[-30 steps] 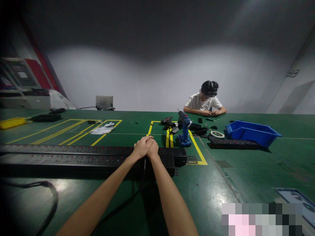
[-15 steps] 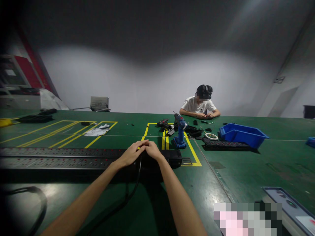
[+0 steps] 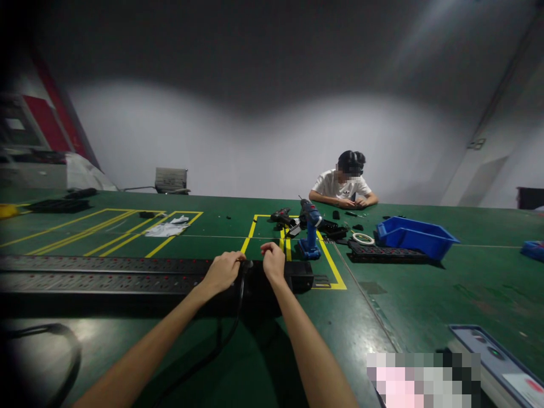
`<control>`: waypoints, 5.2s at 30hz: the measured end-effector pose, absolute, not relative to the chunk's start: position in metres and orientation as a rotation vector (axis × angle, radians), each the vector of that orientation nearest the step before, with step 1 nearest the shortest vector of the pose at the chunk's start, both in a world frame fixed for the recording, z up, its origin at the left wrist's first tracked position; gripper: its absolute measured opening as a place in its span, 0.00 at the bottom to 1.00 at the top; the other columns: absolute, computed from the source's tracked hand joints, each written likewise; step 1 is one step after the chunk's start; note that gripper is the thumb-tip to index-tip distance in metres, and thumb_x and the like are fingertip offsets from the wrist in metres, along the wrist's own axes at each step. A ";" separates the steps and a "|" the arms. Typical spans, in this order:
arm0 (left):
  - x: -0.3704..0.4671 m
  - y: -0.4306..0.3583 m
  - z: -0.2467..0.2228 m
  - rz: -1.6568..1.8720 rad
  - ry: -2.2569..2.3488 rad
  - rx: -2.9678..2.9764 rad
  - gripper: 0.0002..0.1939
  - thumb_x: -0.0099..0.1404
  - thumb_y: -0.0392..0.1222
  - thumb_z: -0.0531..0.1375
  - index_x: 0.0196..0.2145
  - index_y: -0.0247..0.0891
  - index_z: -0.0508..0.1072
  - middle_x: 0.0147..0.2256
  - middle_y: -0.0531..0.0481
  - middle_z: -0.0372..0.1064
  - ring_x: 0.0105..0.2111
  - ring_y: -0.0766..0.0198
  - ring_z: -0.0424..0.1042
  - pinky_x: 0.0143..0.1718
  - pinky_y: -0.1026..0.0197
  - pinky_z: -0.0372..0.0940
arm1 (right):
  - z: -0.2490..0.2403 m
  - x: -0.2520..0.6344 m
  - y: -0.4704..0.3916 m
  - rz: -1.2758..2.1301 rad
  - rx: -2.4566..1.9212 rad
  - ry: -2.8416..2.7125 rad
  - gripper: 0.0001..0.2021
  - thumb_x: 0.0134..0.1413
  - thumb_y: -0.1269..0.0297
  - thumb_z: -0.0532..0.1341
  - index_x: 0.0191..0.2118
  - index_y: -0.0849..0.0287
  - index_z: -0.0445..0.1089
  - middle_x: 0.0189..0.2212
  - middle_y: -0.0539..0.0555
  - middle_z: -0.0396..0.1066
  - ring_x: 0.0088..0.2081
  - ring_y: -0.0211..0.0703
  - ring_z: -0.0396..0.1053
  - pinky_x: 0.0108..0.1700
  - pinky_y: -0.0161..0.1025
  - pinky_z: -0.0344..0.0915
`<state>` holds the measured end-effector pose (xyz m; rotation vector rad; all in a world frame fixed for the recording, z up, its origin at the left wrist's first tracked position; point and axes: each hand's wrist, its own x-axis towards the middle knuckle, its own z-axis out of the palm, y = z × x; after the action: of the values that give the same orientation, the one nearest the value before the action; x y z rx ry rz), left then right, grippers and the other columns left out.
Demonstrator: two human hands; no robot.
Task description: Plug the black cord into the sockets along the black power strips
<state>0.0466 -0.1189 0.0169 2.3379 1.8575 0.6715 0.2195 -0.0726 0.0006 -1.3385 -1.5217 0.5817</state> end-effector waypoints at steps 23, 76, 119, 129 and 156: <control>0.046 -0.116 0.009 0.651 1.853 2.435 0.15 0.67 0.38 0.47 0.44 0.45 0.71 0.42 0.49 0.71 0.45 0.59 0.67 0.49 0.56 0.56 | 0.001 0.215 -0.078 0.581 -1.320 -1.680 0.16 0.47 0.75 0.49 0.34 0.58 0.73 0.30 0.50 0.73 0.34 0.38 0.69 0.37 0.32 0.60; 0.045 -0.119 0.013 0.593 1.919 2.445 0.15 0.67 0.40 0.49 0.46 0.44 0.72 0.40 0.47 0.73 0.45 0.58 0.69 0.49 0.56 0.59 | 0.021 0.225 -0.118 0.137 -1.075 -2.462 0.17 0.60 0.63 0.55 0.54 0.60 0.63 0.46 0.59 0.68 0.44 0.46 0.62 0.46 0.40 0.54; 0.044 -0.114 0.007 0.608 1.916 2.453 0.16 0.66 0.40 0.49 0.46 0.44 0.72 0.41 0.46 0.73 0.45 0.57 0.69 0.50 0.55 0.59 | 0.019 0.222 -0.119 0.028 -1.049 -2.402 0.17 0.59 0.68 0.54 0.54 0.57 0.63 0.46 0.58 0.69 0.50 0.48 0.60 0.56 0.49 0.47; 0.045 -0.117 0.009 0.607 1.926 2.443 0.16 0.66 0.40 0.49 0.46 0.43 0.72 0.41 0.45 0.73 0.45 0.57 0.70 0.49 0.56 0.59 | 0.020 0.221 -0.115 0.129 -0.995 -2.418 0.18 0.55 0.71 0.58 0.53 0.57 0.64 0.47 0.57 0.69 0.49 0.46 0.60 0.54 0.44 0.50; 0.045 -0.119 0.014 0.668 1.884 2.379 0.14 0.65 0.40 0.50 0.42 0.45 0.74 0.40 0.49 0.74 0.44 0.58 0.70 0.50 0.56 0.59 | 0.061 0.253 -0.121 0.802 -0.868 -2.406 0.23 0.42 0.74 0.63 0.48 0.59 0.67 0.36 0.50 0.72 0.35 0.37 0.68 0.37 0.32 0.62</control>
<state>0.0448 -0.1191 0.0136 2.3793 1.8844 0.6683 0.2531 -0.1213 0.0612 -0.8676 -2.4063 0.8020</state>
